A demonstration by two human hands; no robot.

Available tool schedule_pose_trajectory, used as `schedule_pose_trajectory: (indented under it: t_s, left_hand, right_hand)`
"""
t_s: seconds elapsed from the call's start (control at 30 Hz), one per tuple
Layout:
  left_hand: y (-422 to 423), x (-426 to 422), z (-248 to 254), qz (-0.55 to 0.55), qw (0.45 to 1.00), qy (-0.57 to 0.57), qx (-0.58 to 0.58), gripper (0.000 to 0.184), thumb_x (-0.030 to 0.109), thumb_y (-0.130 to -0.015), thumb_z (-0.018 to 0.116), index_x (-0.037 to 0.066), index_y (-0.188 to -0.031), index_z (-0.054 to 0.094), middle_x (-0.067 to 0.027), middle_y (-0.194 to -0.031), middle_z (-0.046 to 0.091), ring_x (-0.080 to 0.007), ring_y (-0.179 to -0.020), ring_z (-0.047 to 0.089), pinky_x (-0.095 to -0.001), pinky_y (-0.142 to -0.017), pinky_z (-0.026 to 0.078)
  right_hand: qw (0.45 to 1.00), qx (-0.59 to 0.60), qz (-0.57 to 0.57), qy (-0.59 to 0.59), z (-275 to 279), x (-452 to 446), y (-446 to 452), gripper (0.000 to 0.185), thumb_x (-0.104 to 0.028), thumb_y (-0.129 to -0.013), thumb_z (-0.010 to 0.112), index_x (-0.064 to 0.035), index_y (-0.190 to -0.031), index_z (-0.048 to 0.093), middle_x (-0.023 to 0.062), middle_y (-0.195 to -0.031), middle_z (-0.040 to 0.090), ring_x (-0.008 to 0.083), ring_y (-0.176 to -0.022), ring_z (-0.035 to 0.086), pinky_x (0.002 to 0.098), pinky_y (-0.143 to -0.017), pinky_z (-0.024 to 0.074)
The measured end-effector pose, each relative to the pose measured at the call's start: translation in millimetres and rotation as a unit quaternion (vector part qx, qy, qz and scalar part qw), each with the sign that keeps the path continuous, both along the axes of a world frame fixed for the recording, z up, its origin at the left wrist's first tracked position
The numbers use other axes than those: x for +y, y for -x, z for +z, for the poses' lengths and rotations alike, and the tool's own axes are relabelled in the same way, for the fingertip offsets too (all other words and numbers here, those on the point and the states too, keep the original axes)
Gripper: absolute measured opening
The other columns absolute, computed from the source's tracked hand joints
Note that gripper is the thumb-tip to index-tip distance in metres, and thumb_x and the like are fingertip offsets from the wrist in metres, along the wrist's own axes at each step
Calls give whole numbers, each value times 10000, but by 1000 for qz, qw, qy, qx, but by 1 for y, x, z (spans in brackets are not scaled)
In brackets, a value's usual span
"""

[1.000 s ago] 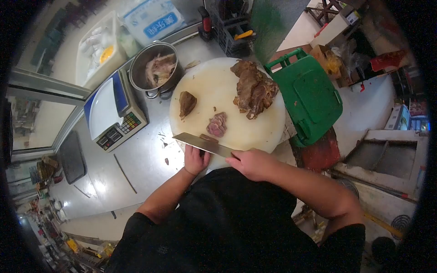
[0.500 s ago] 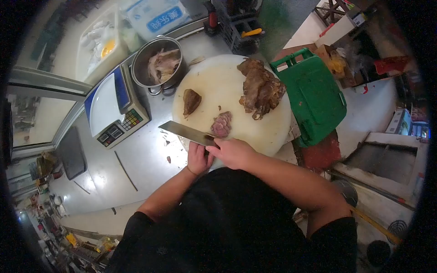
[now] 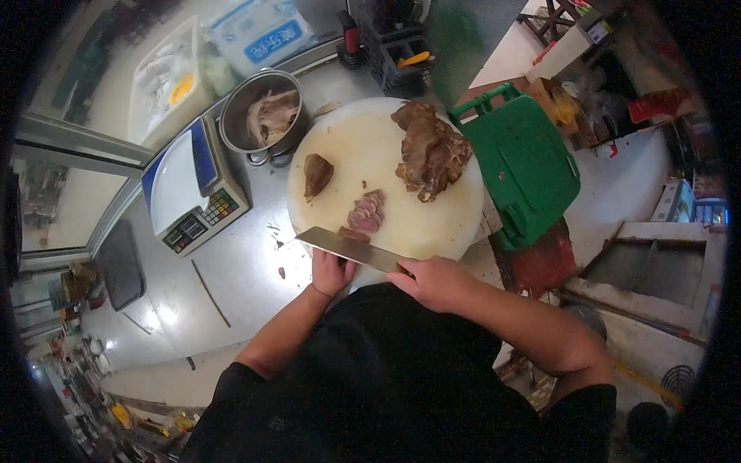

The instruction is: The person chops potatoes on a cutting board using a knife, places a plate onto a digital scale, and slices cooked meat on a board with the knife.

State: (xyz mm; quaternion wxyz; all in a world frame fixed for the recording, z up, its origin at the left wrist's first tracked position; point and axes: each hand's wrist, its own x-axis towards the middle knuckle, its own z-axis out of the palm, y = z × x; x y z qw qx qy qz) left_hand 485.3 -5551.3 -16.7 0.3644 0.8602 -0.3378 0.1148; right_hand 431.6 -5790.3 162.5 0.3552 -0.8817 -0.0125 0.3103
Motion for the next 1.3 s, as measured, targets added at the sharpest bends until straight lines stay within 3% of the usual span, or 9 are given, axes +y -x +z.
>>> schedule_pose_trajectory:
  t_s: [0.07,0.3,0.53,0.6,0.7,0.8,1.0,1.13,1.3]
  left_hand:
    - [-1,-1,2,2,1000,18,20,548,133,-789,725,-18,-1279,529,-231,-1183,567,-441,-1036,558,-489,-905,467]
    - [-4,2,6,-9,1000,3,20,572,145,-794,718,-32,-1297,512,-241,-1198,559,-451,-1070,543,-501,-933,453]
    - [-6,-1,11,16,999,37,36,490,131,-773,736,-44,-1189,545,-253,-1145,552,-448,-1020,543,-486,-893,465]
    - [-7,-2,13,13,999,38,32,467,123,-766,741,-43,-1160,551,-247,-1119,554,-440,-993,546,-478,-868,472]
    - [-6,-4,14,10,999,39,20,430,112,-761,748,-31,-1119,557,-230,-1069,555,-416,-942,548,-462,-823,476]
    - [-4,0,4,5,999,31,17,424,111,-759,755,-21,-1114,565,-213,-1056,559,-398,-933,550,-454,-815,475]
    - [-2,-3,10,21,998,59,-10,399,118,-756,765,-1,-1091,582,-204,-1055,559,-380,-940,552,-449,-835,476]
    - [1,-1,8,26,999,46,12,448,125,-759,756,-10,-1148,581,-220,-1088,561,-404,-983,555,-457,-861,471]
    - [0,0,2,18,1000,18,12,501,133,-768,742,-28,-1209,567,-247,-1147,562,-442,-1028,551,-476,-889,472]
  right_hand:
    - [1000,13,2,9,-1,-3,1,406,-433,-987,487,-53,-1068,607,254,-872,663,456,-823,638,526,-756,502]
    - [999,1,37,4,-18,8,-13,460,-442,-1002,443,-10,-1038,600,271,-874,661,469,-821,635,541,-760,497]
    - [997,62,38,12,-21,24,-42,537,-480,-1009,399,3,-1017,633,279,-916,663,464,-886,636,530,-817,494]
    - [998,33,30,50,-34,34,-45,444,-427,-1015,423,-26,-1019,613,257,-881,654,458,-856,624,510,-774,491]
    - [999,38,12,19,-49,39,-50,545,-491,-1007,400,1,-1043,632,283,-939,665,461,-900,634,520,-830,492]
    - [1000,-12,18,-3,-66,47,-49,533,-487,-1003,420,-2,-1032,640,275,-928,667,455,-893,636,513,-817,493]
    - [999,-12,-22,-41,-61,24,-41,482,-472,-993,454,-34,-1006,655,249,-888,672,443,-863,642,500,-790,500]
    - [998,-1,-41,-44,-25,6,-14,463,-464,-995,453,-47,-1023,654,240,-890,674,442,-851,644,503,-782,502]
    - [999,27,3,24,-3,-1,-3,473,-451,-998,452,-15,-1013,637,268,-878,666,454,-853,642,517,-792,499]
